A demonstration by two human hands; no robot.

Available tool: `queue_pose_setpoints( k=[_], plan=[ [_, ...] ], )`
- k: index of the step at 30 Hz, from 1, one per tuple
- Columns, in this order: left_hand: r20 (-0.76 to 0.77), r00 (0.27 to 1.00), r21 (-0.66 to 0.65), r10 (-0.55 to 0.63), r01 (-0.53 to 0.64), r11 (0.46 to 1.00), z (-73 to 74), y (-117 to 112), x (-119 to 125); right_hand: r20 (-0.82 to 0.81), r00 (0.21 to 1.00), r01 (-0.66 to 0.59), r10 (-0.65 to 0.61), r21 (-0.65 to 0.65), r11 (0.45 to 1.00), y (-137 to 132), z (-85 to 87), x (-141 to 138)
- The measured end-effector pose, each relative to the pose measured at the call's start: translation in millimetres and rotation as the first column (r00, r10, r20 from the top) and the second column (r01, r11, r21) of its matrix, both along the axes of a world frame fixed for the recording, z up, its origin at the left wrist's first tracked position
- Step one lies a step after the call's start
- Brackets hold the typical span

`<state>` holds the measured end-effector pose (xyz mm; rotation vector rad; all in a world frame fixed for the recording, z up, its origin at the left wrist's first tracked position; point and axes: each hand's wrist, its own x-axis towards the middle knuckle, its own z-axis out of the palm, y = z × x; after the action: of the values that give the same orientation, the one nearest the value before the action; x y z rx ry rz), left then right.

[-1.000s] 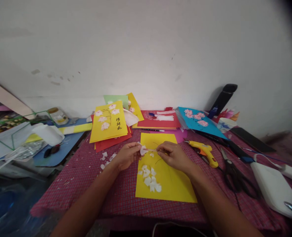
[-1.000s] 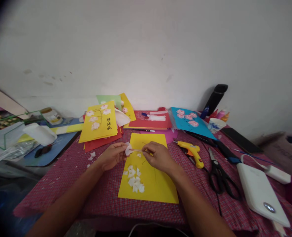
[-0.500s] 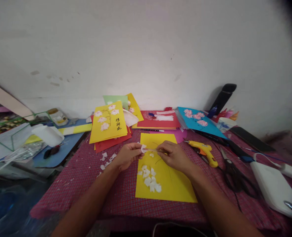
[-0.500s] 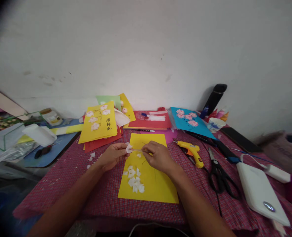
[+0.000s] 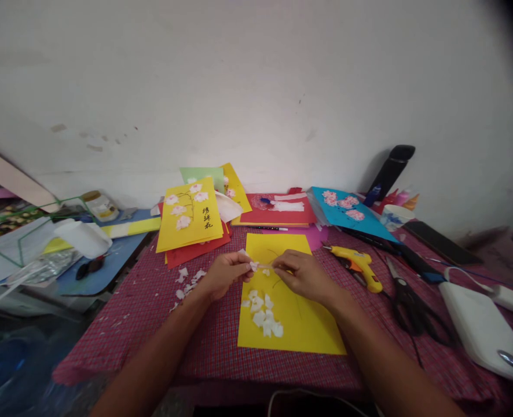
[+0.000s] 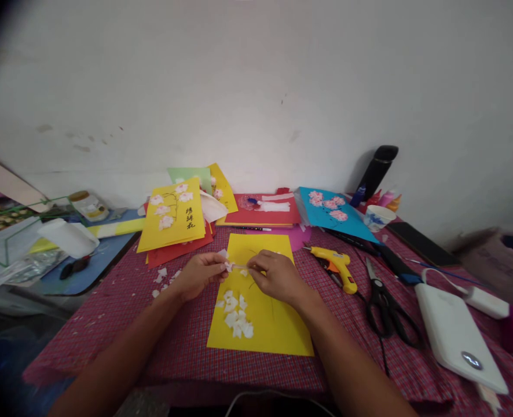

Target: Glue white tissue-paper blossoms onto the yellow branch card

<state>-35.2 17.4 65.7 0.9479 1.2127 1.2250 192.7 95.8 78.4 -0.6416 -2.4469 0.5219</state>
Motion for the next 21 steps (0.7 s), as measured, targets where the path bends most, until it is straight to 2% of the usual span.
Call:
queue_pose_setpoints(
  k=[6, 11, 17, 21],
  plan=[
    [-0.093, 0.996, 0.008, 0.001, -0.001, 1.0, -3.0, 0, 0, 0.047, 0.999, -0.024, 0.027, -0.07, 0.997, 1, 0.2, -1],
    [-0.14, 0.99, 0.025, -0.017, 0.021, 0.999, -2.7, 0, 1, 0.062, 0.998, 0.018, -0.009, -0.146, 0.989, 1, -6.9, -2],
    [-0.12, 0.993, -0.039, 0.004, -0.009, 0.999, -2.2, 0, 3, 0.08, 0.997, -0.008, 0.006, 0.014, 1.0, 0, -8.6, -3],
    [-0.099, 0.995, -0.036, 0.014, -0.018, 0.999, -1.4, 0, 4, 0.096, 0.995, -0.023, 0.017, 0.054, 0.998, 0, -6.2, -4]
  ],
)
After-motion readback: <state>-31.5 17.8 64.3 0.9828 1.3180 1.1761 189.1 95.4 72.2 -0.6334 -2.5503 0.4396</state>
